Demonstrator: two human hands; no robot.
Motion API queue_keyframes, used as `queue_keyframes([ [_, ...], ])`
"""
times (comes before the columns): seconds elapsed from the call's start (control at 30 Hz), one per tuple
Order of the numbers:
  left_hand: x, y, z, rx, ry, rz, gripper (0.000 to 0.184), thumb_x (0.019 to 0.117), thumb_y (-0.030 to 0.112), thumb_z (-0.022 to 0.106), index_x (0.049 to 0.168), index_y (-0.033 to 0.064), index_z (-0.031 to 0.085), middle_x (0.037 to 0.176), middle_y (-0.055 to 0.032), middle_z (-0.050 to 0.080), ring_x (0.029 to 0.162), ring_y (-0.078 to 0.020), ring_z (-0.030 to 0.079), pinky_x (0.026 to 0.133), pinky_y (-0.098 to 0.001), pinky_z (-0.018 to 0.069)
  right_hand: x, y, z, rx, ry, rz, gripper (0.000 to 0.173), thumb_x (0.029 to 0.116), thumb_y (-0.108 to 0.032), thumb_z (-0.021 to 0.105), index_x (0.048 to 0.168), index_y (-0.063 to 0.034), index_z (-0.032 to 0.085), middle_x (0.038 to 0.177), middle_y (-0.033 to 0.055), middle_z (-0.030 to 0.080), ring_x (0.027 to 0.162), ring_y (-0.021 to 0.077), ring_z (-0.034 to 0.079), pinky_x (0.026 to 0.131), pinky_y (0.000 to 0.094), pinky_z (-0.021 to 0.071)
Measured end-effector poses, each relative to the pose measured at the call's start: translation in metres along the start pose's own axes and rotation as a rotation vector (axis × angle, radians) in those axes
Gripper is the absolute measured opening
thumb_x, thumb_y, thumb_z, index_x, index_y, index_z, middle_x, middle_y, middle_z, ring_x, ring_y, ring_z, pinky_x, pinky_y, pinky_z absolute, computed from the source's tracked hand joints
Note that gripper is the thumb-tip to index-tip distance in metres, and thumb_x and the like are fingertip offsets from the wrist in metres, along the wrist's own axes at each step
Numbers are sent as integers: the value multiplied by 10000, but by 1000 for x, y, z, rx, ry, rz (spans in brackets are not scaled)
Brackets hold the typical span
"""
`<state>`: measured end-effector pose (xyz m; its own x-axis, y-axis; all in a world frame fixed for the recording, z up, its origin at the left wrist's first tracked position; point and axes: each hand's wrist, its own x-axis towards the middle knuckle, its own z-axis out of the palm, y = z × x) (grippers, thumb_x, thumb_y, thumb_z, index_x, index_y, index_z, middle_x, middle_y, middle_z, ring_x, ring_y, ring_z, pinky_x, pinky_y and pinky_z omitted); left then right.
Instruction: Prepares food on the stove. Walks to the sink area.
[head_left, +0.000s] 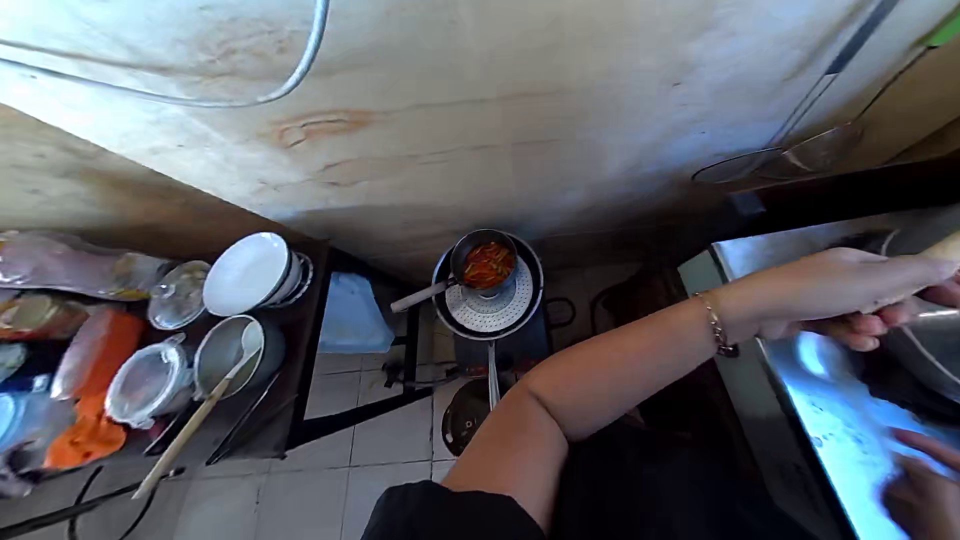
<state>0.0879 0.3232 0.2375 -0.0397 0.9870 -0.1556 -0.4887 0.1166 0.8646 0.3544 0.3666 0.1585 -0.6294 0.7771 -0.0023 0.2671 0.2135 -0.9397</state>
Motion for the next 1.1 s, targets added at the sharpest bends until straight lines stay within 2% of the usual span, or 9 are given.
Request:
queue_keyframes([
  [0.07,-22,1,-16,-123,4,49,378,1133,191,302,1007,-34,579,547,39,412,414,-4,391,417,-123,386,11,31,58,7,-147,106,248,1014,-99,443,1180,10,593,798,-156,600,587,-103,500,551,117,455],
  [0.13,-51,-6,-34,-192,24,119,370,1127,173,277,1005,-13,572,527,66,398,396,13,375,404,-113,366,20,62,123,-20,-259,113,298,985,-145,503,1158,51,644,749,-78,595,573,-63,482,551,160,446],
  [0.27,-120,-43,-81,-183,144,148,331,1107,185,291,1024,57,584,536,103,427,399,30,386,396,-120,366,33,78,242,87,-516,394,128,997,-50,546,1051,44,612,745,-21,588,613,5,529,605,206,490],
  [0.37,-179,-83,-115,-221,215,101,276,1086,271,362,1043,130,595,541,138,438,395,42,390,383,-118,361,45,68,301,168,-696,515,243,1024,-20,540,1211,134,562,946,108,656,793,73,621,769,249,543],
  [0.47,-244,-122,-133,-232,337,19,298,1056,425,470,1058,174,630,550,150,463,401,38,420,388,-129,385,43,100,354,1,-842,422,313,1073,-89,476,1294,113,566,998,178,675,826,152,638,800,324,549],
  [0.53,-286,-148,-137,-240,437,-60,327,1040,482,493,1076,190,637,570,150,477,414,35,428,400,-134,396,39,113,384,-95,-898,430,330,1095,-118,438,1335,85,537,966,158,675,770,167,631,752,342,545],
  [0.77,-385,-212,-114,-287,738,-303,331,1046,412,385,1069,179,620,580,129,500,418,15,441,408,-150,412,26,123,423,-155,-869,609,339,1109,-181,466,1339,67,478,955,118,683,645,105,587,638,281,509],
  [0.93,-394,-254,-83,-383,936,-294,372,1053,334,287,1053,128,597,589,107,511,435,3,470,430,-155,446,26,126,418,-211,-987,659,433,1126,-292,425,1432,13,449,1287,203,617,942,237,664,827,378,539],
  [1.1,-343,-295,-75,-498,1208,-141,430,1112,239,180,1061,58,567,592,75,516,463,-12,502,481,-168,493,24,126,398,-191,-1011,617,550,1126,-317,413,1584,-31,308,1463,265,518,1218,358,614,1010,476,504],
])
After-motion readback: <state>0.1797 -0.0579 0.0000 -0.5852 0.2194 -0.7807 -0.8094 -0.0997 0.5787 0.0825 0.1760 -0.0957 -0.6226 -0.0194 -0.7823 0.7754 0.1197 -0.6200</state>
